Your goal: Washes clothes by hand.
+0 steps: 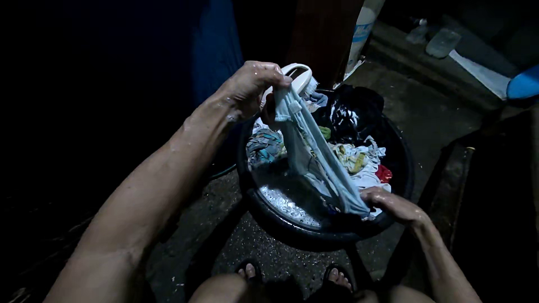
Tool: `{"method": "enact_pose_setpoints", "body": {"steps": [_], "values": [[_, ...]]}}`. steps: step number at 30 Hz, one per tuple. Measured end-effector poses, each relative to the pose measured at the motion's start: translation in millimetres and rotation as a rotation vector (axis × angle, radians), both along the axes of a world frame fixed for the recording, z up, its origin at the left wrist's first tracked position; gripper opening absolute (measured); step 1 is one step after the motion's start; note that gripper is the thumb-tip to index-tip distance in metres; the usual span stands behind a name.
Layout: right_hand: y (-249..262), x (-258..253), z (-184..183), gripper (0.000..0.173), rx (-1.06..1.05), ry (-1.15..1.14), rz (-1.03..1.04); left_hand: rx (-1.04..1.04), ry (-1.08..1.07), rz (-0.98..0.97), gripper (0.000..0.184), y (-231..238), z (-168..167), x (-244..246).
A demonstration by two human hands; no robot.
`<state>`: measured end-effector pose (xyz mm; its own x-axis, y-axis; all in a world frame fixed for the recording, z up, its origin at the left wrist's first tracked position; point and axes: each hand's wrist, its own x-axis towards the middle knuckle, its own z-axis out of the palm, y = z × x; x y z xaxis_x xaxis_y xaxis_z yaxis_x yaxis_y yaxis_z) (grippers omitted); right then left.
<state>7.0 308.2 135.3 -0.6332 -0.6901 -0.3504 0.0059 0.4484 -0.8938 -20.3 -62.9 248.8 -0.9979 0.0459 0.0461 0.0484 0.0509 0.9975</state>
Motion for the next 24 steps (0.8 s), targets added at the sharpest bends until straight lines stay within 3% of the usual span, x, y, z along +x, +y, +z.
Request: {"method": "enact_pose_setpoints", "body": {"steps": [2,4,8,12,15,18,19,21,24], "values": [[-6.2,8.2,-11.1,0.028,-0.017,-0.012,0.057,-0.017,-0.004,-0.024,0.031,2.4,0.4,2.0],[-11.0,17.3,-17.3,0.030,-0.183,0.081,0.072,-0.027,-0.005,-0.028,0.031,5.3,0.4,3.5],[-20.6,17.7,-6.5,0.056,-0.494,0.260,0.223,-0.050,-0.015,0.037,0.030,1.2,-3.9,0.7],[-41.7,21.5,24.6,0.048,-0.620,0.322,0.502,-0.166,-0.064,0.127,0.021,3.4,-17.4,-5.8],[-57.7,24.6,31.4,0.042,-0.521,0.429,0.502,-0.275,-0.107,0.129,0.020,8.8,-35.3,-11.3],[-68.4,21.0,33.0,0.029,-0.243,0.539,0.368,-0.604,-0.104,0.056,0.014,11.9,-54.7,-16.7],[-72.1,18.0,32.7,0.029,-0.186,0.527,0.325,-0.666,-0.081,0.000,0.019,13.6,-60.6,-16.8],[-79.6,11.8,33.2,0.027,-0.120,0.513,0.233,-0.644,-0.029,-0.128,0.030,23.4,-65.9,-8.4],[-92.6,0.1,31.6,0.021,-0.104,0.616,0.088,-0.369,-0.025,-0.279,0.027,45.3,-61.7,17.2]]}}
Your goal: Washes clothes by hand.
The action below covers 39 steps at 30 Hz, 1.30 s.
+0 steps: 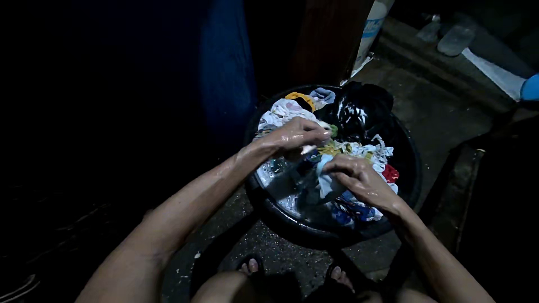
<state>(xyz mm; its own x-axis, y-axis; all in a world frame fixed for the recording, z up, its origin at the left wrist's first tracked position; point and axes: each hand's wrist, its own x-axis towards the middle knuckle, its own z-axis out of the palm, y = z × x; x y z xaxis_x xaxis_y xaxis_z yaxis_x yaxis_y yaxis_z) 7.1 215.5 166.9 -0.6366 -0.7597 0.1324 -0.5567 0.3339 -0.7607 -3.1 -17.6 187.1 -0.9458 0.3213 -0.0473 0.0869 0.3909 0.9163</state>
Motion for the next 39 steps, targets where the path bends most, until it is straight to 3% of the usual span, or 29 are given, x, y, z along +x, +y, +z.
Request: {"method": "enact_pose_setpoints", "body": {"steps": [3,6,11,14,17,23,29,34,36,39], "values": [[-6.8,-11.2,0.1,0.015,-0.106,0.135,-0.071,0.215,-0.117,-0.110,0.041,10.9,-4.6,16.0],[-6.6,-11.1,3.6,0.010,-0.214,0.069,-0.120,0.319,-0.148,-0.136,0.016,16.0,-10.6,23.1],[2.4,-6.5,-9.8,0.016,-0.361,-0.211,-0.251,0.142,-0.143,-0.141,0.012,27.9,-6.1,27.8],[9.8,-7.0,-14.5,0.013,-0.416,-0.316,-0.212,0.040,-0.107,-0.122,0.018,36.3,-4.8,31.1],[16.5,-4.6,-11.9,0.025,-0.454,-0.417,-0.167,-0.033,-0.023,-0.087,0.023,43.0,-8.2,33.1],[26.8,0.3,-10.3,0.043,-0.485,-0.483,-0.116,0.185,-0.026,-0.049,0.010,37.7,2.3,40.6],[49.5,8.6,-53.2,0.007,-0.349,-0.459,-0.119,0.317,0.122,0.139,0.009,10.4,44.6,40.8],[73.4,7.7,-81.6,0.009,-0.518,-0.496,-0.228,0.115,0.315,0.348,0.009,-16.6,49.2,-0.7],[72.0,8.5,-88.9,0.010,-0.634,-0.577,-0.343,-0.118,0.331,0.452,0.018,-20.8,27.4,-33.8],[55.6,10.5,-107.4,0.015,-0.758,-0.807,-0.674,-0.385,0.090,0.444,0.042,-10.1,-26.8,-70.3]]}}
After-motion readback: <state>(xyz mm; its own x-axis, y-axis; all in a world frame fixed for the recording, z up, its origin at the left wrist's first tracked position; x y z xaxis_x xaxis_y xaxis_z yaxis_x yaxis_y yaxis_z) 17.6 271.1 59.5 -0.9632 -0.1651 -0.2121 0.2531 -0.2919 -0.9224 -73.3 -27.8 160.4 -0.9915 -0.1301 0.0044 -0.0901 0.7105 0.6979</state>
